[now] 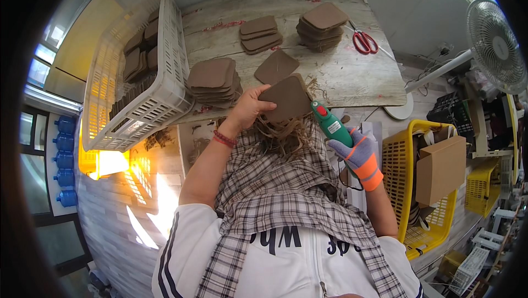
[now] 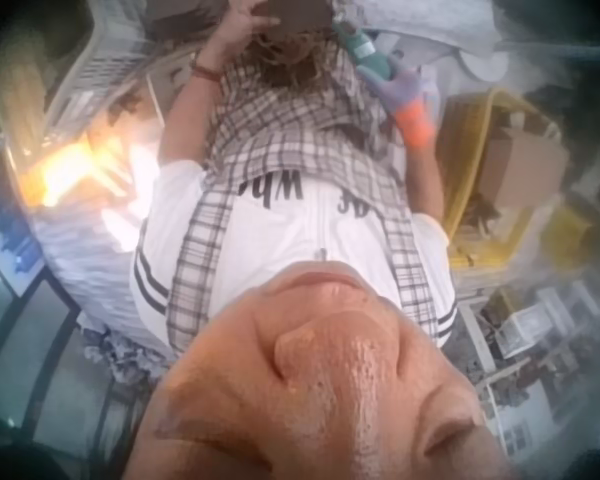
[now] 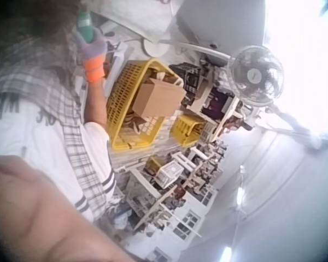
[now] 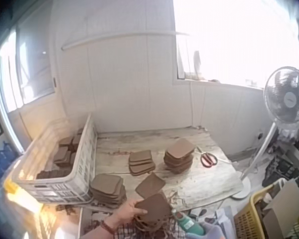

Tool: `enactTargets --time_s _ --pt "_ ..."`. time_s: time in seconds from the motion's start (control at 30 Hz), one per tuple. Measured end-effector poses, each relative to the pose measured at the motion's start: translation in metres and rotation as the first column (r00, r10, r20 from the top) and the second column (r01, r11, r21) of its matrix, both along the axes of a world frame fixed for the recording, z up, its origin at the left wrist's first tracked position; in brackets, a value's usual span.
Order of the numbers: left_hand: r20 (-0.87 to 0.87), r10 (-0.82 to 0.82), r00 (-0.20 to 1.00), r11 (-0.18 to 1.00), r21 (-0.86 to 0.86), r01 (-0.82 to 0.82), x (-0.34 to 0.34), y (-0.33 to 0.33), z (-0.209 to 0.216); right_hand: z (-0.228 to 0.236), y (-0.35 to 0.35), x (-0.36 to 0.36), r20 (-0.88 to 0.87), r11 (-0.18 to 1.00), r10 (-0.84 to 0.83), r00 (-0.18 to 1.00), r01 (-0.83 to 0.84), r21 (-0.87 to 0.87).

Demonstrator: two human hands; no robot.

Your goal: The person uses a rotary tool to trim the edges of small brown rectangular craft pieces. They handle each piece individually, rotating it to smooth the perimeter, then place the finished pieces into a white plastic basket. The process is repeated for multiple pieces.

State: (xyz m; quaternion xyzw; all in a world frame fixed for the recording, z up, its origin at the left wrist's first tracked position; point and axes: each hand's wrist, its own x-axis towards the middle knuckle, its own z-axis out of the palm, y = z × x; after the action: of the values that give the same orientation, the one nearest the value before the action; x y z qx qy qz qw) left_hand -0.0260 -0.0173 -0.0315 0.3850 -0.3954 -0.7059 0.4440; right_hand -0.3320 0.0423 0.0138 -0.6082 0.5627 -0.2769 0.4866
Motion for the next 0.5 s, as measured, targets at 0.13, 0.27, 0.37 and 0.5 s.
enactTargets --time_s 0.13,0.27,0.37,0.5 --pt "-0.013 0.019 1.000 0.996 0.084 -0.018 -0.008 0.012 -0.006 -0.014 0.000 0.004 -0.006 1.000 -0.005 1.000 0.005 -0.025" --pt "0.027 0.001 1.000 0.991 0.134 -0.005 -0.013 0.019 -0.008 -0.006 0.000 0.011 0.044 0.994 -0.027 0.999 0.023 0.103" --pt "0.073 -0.007 0.997 0.992 0.125 -0.002 -0.013 0.021 -0.009 -0.005 -0.002 0.012 0.154 0.982 -0.052 0.987 0.022 0.189" --pt "0.236 0.020 0.972 0.994 0.095 -0.044 -0.008 0.021 -0.001 -0.004 -0.004 0.007 0.236 0.972 -0.022 0.971 -0.034 0.231"
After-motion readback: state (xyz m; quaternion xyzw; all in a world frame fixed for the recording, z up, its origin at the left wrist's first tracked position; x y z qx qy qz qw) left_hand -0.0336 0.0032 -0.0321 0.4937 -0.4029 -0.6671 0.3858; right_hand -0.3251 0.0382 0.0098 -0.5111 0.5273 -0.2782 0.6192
